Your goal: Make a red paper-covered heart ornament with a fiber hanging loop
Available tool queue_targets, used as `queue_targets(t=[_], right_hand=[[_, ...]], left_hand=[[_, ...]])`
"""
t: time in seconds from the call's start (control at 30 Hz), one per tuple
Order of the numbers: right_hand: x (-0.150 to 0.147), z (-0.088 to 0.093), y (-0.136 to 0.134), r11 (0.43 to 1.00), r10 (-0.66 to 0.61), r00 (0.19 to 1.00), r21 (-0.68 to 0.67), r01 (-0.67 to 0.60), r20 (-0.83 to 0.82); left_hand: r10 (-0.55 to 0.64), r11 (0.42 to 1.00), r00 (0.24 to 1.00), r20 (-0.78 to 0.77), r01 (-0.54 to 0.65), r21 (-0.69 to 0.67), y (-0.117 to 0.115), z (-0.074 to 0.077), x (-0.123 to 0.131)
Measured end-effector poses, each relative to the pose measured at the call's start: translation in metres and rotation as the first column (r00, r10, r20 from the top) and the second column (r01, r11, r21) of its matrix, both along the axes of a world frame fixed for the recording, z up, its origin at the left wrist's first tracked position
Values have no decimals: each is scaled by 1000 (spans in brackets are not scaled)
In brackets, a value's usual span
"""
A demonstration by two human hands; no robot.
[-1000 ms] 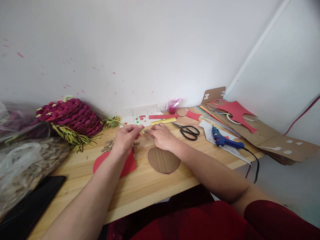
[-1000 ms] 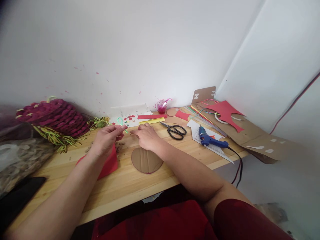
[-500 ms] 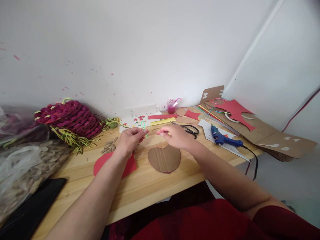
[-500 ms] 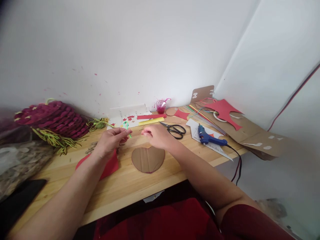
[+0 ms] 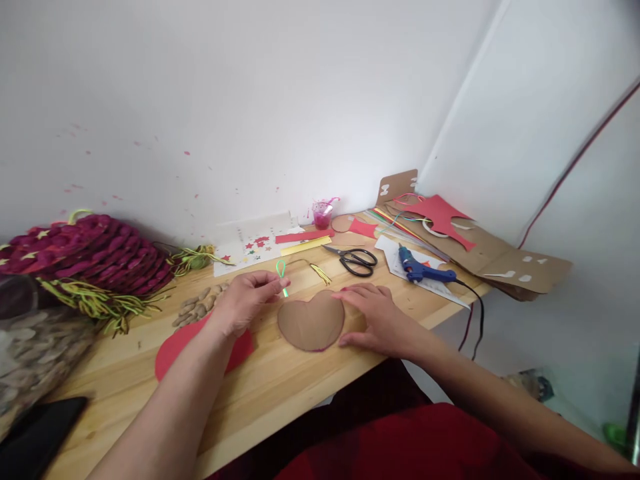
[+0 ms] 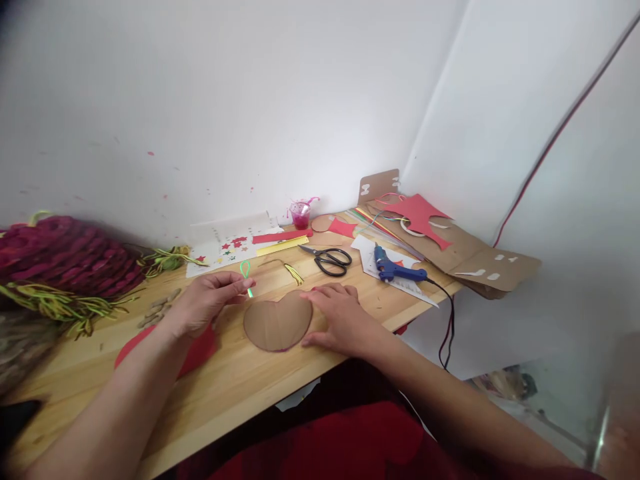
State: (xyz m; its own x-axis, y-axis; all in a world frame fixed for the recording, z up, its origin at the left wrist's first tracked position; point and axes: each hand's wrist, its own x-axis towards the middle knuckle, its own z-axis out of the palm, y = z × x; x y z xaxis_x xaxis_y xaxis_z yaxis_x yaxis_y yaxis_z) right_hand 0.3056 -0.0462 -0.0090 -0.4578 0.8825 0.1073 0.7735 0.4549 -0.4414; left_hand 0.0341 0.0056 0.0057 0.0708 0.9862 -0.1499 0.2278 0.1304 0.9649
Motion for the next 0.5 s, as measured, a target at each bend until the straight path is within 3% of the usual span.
queue_targets(t=[0.2,0.33,0.43,0.5], right_hand=[[-8,-6,4,996,88,993,8,-88,-72],[13,-2,11,989,113,993,98,-109,-39],[53,6,19,970,-114,990,225,93,80],[84,9,24,907,-335,927,323,269,170]], left_hand=[[-60,998,998,-32,59,-36,2,-3,-4],[-53,997,997,-55,50,-58,1,-1,-3],[-30,998,997,-64,26,-65,0,1,-2],[-29,998,997,-66,25,-65,0,3,-1]])
